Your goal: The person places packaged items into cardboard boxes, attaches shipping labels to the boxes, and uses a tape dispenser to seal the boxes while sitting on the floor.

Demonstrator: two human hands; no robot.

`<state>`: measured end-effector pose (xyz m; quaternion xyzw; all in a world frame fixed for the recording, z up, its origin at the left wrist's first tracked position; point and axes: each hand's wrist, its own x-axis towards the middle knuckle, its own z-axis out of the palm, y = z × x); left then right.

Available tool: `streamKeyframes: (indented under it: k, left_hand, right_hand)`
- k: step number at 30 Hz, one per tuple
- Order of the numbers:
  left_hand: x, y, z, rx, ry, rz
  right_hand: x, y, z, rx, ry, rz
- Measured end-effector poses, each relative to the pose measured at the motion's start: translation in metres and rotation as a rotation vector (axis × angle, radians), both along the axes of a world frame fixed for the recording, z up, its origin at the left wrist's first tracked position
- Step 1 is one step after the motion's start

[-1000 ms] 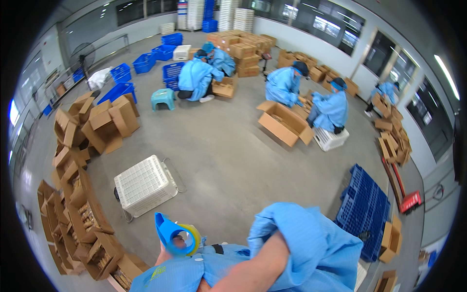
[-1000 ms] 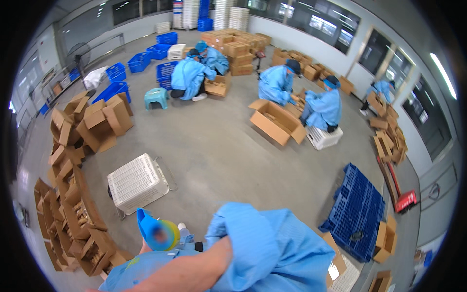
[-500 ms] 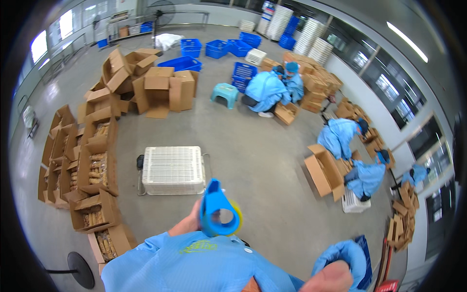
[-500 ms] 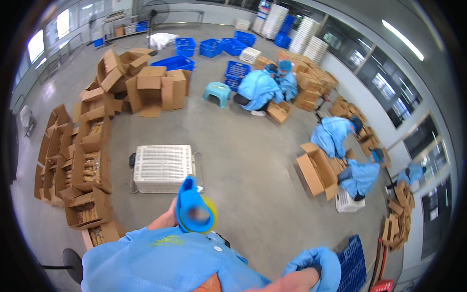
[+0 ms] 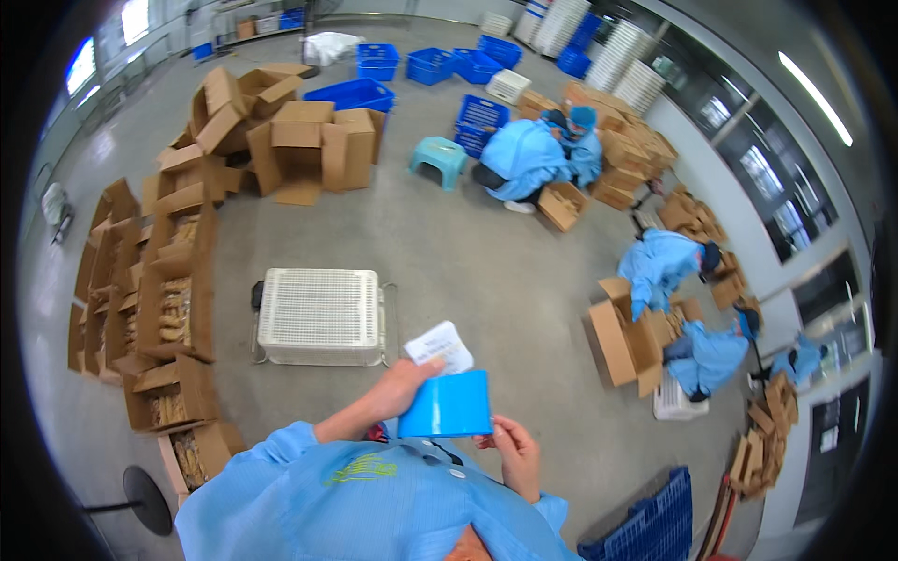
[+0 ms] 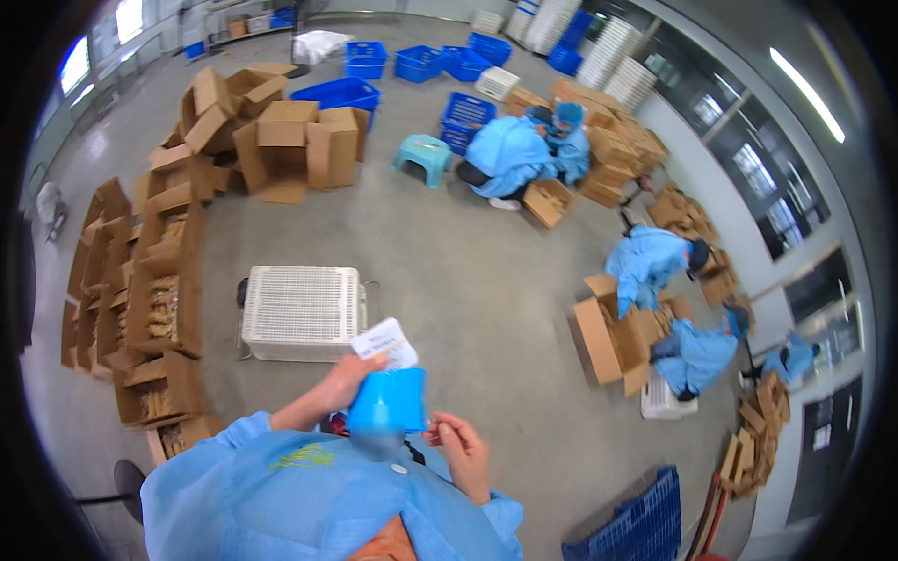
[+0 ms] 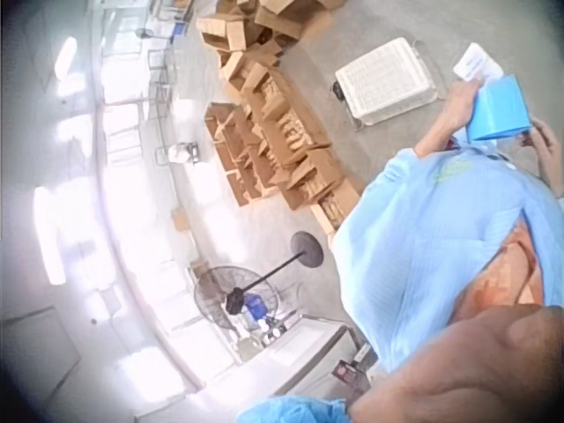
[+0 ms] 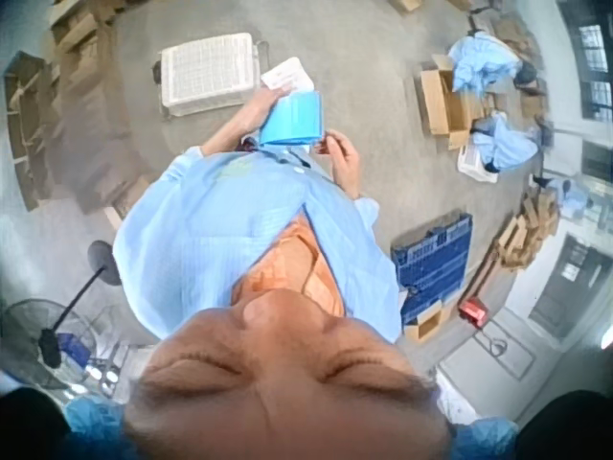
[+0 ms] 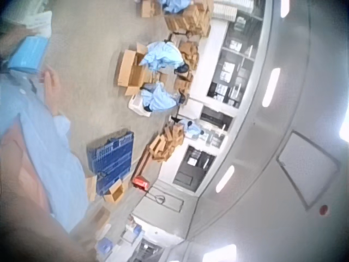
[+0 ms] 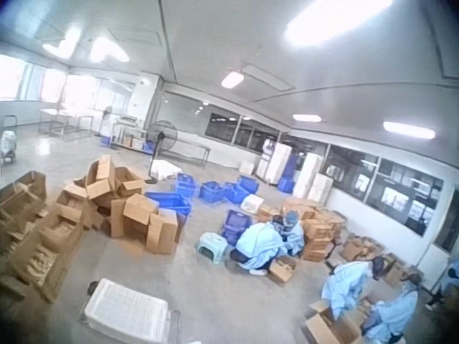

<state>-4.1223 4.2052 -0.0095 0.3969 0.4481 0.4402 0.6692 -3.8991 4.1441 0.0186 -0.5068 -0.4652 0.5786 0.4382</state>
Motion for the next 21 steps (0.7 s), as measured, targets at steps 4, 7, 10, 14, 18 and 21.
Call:
streamKeyframes:
  k: [4, 7, 10, 14, 18, 21]
  left_hand:
    - [0.046, 0.026, -0.018, -0.012, 0.121, 0.099]
    - [0.066, 0.033, -0.024, -0.023, 0.039, 0.251]
    - [0.077, 0.025, -0.037, -0.221, -0.225, 0.5]
    - [0.096, 0.013, -0.043, -0.246, -0.056, 0.697]
    - [0.096, -0.01, -0.033, -0.165, 0.027, 0.816]
    - [0.077, -0.035, -0.033, -0.044, 0.087, 0.891]
  right_hand:
    - [0.035, 0.04, -0.032, -0.014, 0.041, 0.053]
    - [0.051, 0.062, -0.039, -0.094, 0.045, 0.14]
    - [0.057, 0.078, -0.045, -0.164, 0.031, 0.388]
    - [0.051, 0.102, -0.067, -0.179, 0.033, 0.73]
    - [0.014, 0.11, -0.058, -0.204, -0.06, 0.938]
    - [-0.013, 0.105, -0.062, -0.293, -0.094, 1.076]
